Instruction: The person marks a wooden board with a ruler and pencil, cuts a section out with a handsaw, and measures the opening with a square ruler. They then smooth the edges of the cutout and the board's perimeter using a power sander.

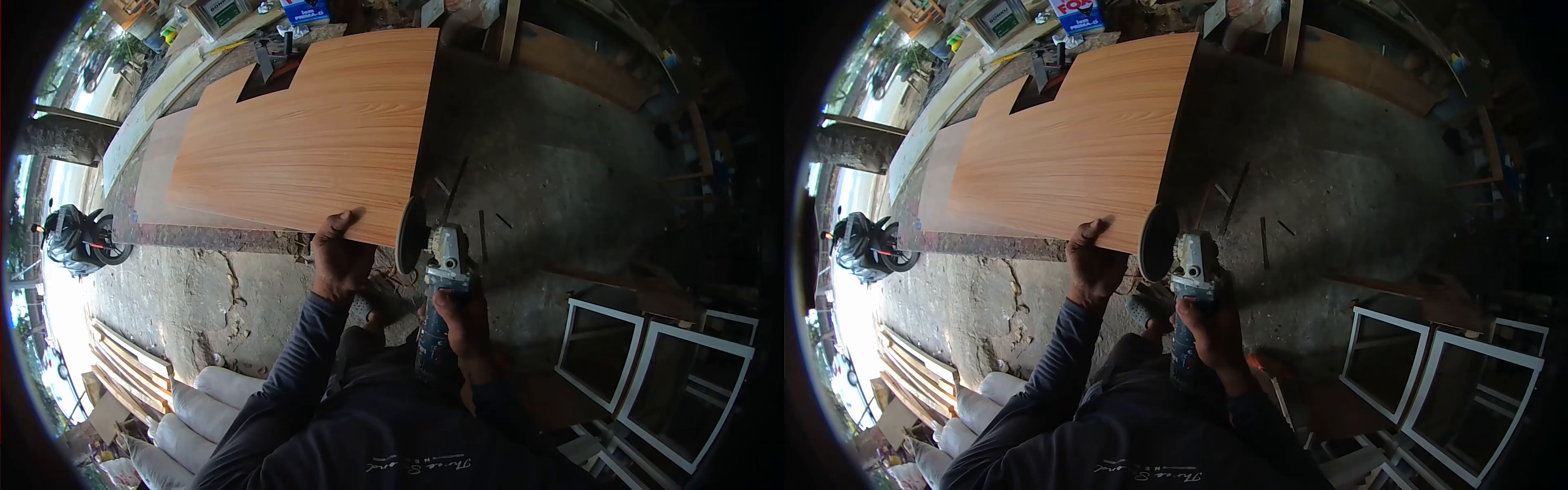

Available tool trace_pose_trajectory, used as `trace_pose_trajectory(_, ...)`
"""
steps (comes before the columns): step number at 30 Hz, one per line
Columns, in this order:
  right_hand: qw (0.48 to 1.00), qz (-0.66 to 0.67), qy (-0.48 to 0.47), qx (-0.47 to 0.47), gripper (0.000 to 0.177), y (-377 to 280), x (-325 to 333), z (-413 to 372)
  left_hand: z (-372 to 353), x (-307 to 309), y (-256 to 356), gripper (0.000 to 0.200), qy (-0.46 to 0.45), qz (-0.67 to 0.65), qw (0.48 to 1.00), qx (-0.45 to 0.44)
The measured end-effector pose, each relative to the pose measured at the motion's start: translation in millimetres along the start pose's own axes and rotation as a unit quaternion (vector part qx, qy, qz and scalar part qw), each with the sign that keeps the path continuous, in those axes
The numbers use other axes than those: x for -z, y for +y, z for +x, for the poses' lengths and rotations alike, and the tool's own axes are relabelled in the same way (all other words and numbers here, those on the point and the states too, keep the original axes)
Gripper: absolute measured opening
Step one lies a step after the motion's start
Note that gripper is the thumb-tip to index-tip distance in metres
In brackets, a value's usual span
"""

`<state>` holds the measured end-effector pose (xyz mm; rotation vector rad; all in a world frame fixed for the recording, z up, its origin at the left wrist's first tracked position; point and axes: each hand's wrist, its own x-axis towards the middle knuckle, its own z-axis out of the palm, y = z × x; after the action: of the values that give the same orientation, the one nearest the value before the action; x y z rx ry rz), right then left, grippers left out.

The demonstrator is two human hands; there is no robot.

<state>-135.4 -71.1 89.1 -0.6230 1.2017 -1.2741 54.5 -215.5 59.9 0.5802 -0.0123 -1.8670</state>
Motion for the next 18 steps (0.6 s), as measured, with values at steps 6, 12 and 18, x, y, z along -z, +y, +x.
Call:
trace_pose_trajectory(6, 1.0, -0.009, 0.013, -0.011, 0.05, 2.7, 0.1, 4.5, -1.9, 4.9, 1.6, 0.039, -0.011, -0.002, 1.0, 0.006)
trace_pose_trajectory(12, 1.0, -0.011, 0.011, -0.003, 0.053, -3.4, -5.3, 10.2, -5.8, 19.3, 0.7, 0.038, 0.006, -0.002, 1.0, 0.025)
trace_pose_trajectory(18, 1.0, -0.008, 0.019, -0.008, 0.057, 2.2, 1.3, 33.1, -12.9, 18.4, 4.1, 0.046, 0.031, 0.023, 0.999, 0.033)
